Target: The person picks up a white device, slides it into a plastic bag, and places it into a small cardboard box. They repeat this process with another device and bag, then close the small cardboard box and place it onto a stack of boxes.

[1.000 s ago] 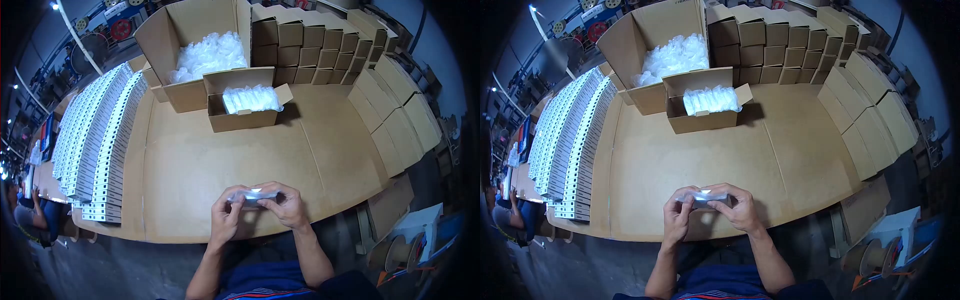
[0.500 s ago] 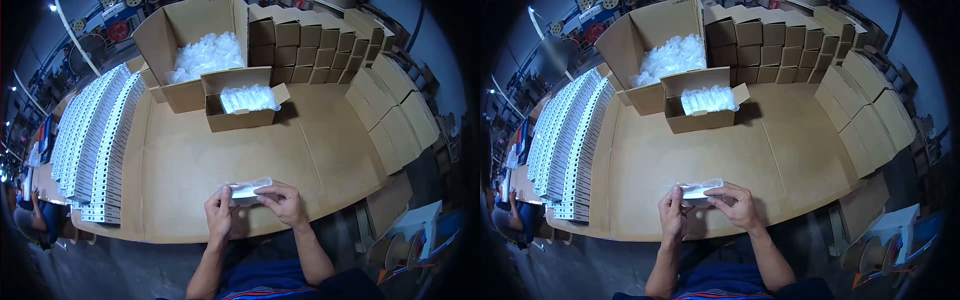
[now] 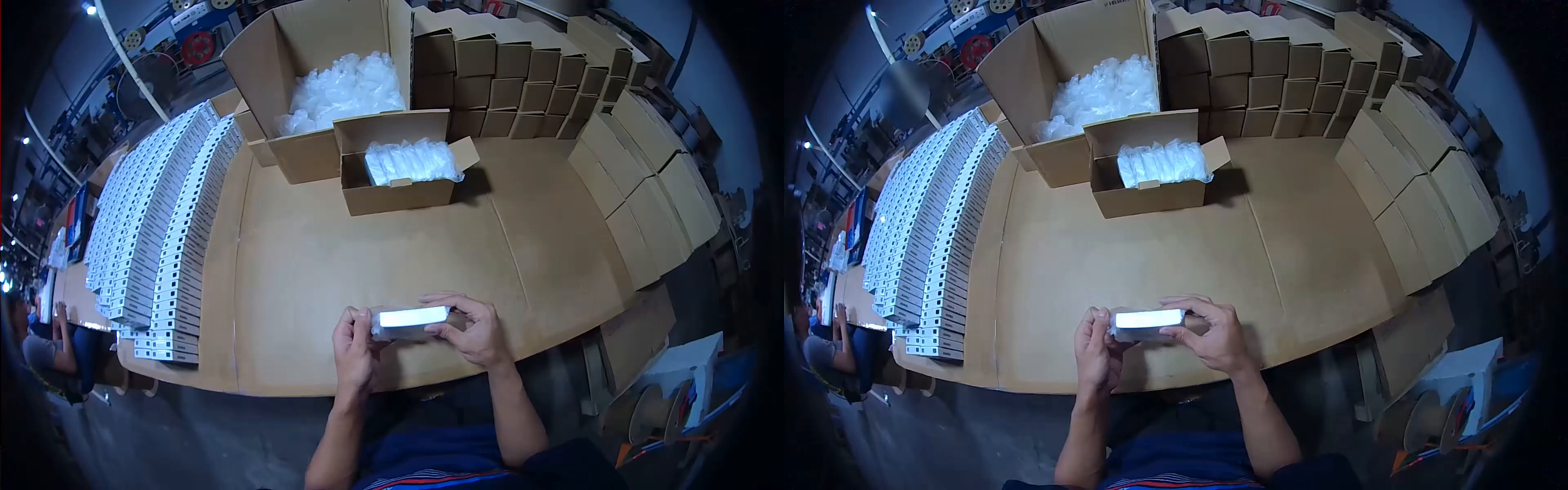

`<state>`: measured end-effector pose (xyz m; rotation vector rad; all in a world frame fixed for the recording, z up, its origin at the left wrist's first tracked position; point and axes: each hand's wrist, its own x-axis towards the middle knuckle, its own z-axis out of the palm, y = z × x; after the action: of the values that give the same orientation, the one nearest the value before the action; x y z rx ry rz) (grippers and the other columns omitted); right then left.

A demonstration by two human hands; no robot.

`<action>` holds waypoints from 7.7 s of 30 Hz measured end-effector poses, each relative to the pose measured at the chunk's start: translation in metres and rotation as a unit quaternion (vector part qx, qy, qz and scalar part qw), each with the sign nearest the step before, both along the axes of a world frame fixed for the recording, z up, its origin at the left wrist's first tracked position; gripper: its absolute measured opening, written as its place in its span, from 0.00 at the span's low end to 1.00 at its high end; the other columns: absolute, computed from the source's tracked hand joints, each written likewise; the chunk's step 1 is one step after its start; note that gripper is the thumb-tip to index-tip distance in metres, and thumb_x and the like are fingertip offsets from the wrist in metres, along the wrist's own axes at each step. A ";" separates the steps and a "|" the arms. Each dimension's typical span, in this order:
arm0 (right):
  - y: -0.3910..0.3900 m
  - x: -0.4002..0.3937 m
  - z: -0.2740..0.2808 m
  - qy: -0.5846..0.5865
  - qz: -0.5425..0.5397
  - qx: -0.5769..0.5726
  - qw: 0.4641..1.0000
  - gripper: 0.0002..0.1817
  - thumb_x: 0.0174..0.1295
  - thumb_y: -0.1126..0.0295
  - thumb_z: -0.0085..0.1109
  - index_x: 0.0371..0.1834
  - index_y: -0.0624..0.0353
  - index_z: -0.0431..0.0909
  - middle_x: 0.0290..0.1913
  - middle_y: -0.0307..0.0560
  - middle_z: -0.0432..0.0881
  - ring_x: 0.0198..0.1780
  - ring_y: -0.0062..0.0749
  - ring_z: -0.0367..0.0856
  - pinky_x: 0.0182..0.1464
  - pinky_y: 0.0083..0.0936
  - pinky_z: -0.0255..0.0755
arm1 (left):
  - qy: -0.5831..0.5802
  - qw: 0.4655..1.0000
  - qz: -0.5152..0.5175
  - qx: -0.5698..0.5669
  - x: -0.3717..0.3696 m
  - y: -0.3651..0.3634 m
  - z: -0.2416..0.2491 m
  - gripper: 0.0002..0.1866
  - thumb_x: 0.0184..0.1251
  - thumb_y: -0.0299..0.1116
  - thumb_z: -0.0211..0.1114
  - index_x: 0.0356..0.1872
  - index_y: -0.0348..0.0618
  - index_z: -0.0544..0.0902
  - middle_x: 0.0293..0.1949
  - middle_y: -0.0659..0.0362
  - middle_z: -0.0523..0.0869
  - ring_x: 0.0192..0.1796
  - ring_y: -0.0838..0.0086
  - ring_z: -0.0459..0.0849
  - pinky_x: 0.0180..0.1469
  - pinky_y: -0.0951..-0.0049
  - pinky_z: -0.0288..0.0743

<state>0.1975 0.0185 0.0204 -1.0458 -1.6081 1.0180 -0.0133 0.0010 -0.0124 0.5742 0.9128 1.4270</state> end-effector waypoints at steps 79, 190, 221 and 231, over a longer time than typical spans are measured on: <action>0.194 -0.157 0.020 -0.413 -0.295 0.211 0.836 0.19 0.64 0.69 0.66 0.58 0.63 0.83 0.70 0.59 0.73 0.71 0.54 0.67 0.70 0.56 0.61 | 0.735 0.631 -0.018 0.249 -0.093 0.178 0.038 0.39 0.69 0.39 0.68 0.81 0.52 0.66 0.44 0.55 0.89 0.47 0.58 0.87 0.70 0.41 0.69; 0.347 -0.099 0.150 -0.117 -0.117 0.191 0.967 0.23 0.62 0.54 0.74 0.55 0.57 0.88 0.54 0.62 0.86 0.62 0.53 0.78 0.66 0.43 0.72 | 0.634 0.694 0.089 0.329 -0.114 0.385 0.214 0.17 0.68 0.23 0.71 0.57 0.38 0.83 0.44 0.50 0.92 0.46 0.69 0.91 0.51 0.70 0.83; -0.001 0.004 -0.003 0.074 -0.028 -0.049 0.996 0.16 0.73 0.62 0.68 0.34 0.66 0.85 0.41 0.44 0.77 0.39 0.24 0.73 0.43 0.24 0.69 | 0.206 0.968 -0.051 0.134 0.004 0.042 0.050 0.08 0.75 0.21 0.66 0.41 0.40 0.74 0.38 0.62 0.80 0.36 0.87 0.75 0.34 0.84 0.69; -0.025 0.004 0.002 0.405 0.011 -0.370 0.836 0.17 0.79 0.65 0.57 0.28 0.58 0.76 0.31 0.36 0.78 0.32 0.18 0.76 0.36 0.20 0.72 | 0.553 0.742 0.033 0.377 -0.019 0.017 0.041 0.25 0.56 0.13 0.66 0.55 0.47 0.86 0.62 0.50 0.80 0.62 0.56 0.79 0.54 0.63 0.79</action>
<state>0.2017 -0.0068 0.0225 -0.8581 -0.5097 1.8613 -0.0325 0.0182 0.0287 2.1879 1.2057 1.4356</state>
